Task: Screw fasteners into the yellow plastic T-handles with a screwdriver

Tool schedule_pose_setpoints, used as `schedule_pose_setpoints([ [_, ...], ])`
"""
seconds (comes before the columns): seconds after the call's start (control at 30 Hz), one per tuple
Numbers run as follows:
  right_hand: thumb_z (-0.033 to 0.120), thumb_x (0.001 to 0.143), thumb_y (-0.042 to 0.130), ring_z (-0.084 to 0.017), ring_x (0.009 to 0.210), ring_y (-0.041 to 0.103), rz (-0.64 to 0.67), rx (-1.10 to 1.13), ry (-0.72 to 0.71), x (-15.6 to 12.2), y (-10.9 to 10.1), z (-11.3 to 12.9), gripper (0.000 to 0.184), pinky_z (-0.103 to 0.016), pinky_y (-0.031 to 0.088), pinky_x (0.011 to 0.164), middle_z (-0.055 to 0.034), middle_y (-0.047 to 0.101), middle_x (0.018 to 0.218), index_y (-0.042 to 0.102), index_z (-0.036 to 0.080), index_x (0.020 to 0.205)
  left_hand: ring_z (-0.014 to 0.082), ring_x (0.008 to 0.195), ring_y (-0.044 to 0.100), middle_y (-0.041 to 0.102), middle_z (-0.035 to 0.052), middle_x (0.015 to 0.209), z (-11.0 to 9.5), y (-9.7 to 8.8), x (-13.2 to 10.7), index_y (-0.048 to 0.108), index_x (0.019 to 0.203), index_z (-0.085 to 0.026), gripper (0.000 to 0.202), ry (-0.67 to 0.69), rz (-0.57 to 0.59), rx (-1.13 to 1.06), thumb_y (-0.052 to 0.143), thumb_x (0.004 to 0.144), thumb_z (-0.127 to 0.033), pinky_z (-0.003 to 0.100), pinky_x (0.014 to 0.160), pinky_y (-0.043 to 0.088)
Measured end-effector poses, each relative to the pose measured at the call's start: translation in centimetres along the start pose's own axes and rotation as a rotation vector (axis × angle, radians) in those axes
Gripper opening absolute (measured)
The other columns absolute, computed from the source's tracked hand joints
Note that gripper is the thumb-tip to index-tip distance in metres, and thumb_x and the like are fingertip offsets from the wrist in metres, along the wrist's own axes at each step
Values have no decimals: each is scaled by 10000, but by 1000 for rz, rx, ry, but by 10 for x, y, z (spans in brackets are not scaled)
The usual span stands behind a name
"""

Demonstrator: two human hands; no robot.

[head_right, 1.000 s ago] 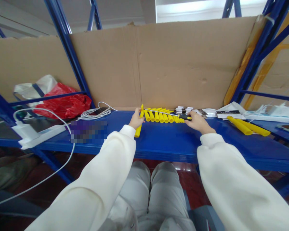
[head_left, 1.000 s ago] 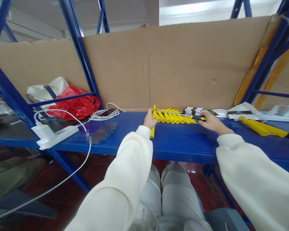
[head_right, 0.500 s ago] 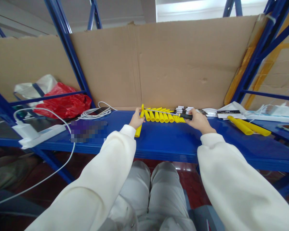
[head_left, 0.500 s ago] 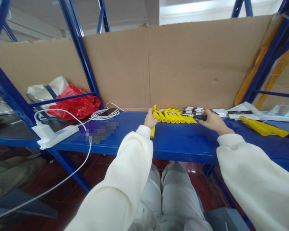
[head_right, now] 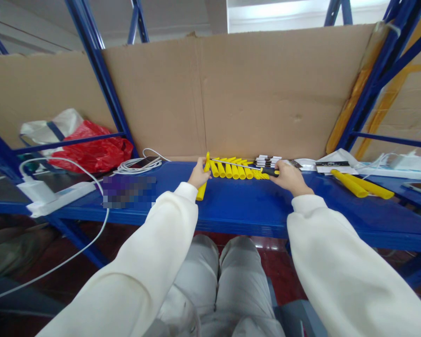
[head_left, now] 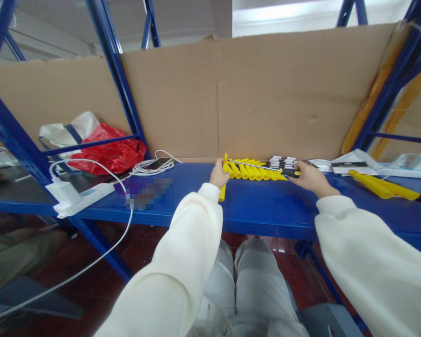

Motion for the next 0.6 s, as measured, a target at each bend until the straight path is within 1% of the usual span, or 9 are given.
schedule_pose_setpoints([
  [0.07,405,812,740,-345,852,743,8,-26,31,-1,0,0,275,-380,518,705,-121,784,900,671,253,1031,316,1206,787,785,94,1388,-1,0,0,620,1355,-275,680,-5,1,-3,816,731,-92,498,1066,652],
  [0.13,413,822,737,-344,853,750,20,-37,46,-2,-1,0,272,-375,514,705,-117,789,903,674,258,1037,310,1197,789,791,85,1379,-1,0,-1,618,1358,-280,681,-9,6,-5,810,733,-91,489,1056,656],
  [0.23,411,841,714,-344,887,764,19,-18,25,-2,-1,2,270,-381,533,735,-121,805,947,697,254,1060,304,1192,789,794,83,1370,-1,0,-1,620,1346,-276,671,-19,9,-7,806,730,-86,474,1049,657],
  [0.4,400,843,690,-357,953,773,35,46,-15,-2,4,2,322,-414,577,816,-145,823,1047,744,224,1107,295,1169,796,793,88,1369,1,-1,0,621,1319,-268,627,-40,-10,-6,803,747,-88,466,1046,655],
  [0.5,389,842,684,-358,1010,763,29,75,-35,-1,5,0,296,-424,592,867,-156,822,1103,751,220,1076,303,1169,798,791,96,1370,3,0,1,627,1309,-264,617,-41,-14,-4,801,746,-82,478,1047,655],
  [0.6,380,825,696,-362,1052,746,-3,98,-101,1,3,-2,232,-434,590,903,-166,810,1119,734,230,998,309,1187,794,792,92,1369,3,0,1,630,1316,-269,632,-30,-9,-4,800,739,-74,487,1053,654],
])
Point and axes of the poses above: each hand's wrist, its own x-axis towards the middle knuckle, its own y-axis out of the palm, z = x × y, the point moved 4 cm from there along x, towards the middle knuckle
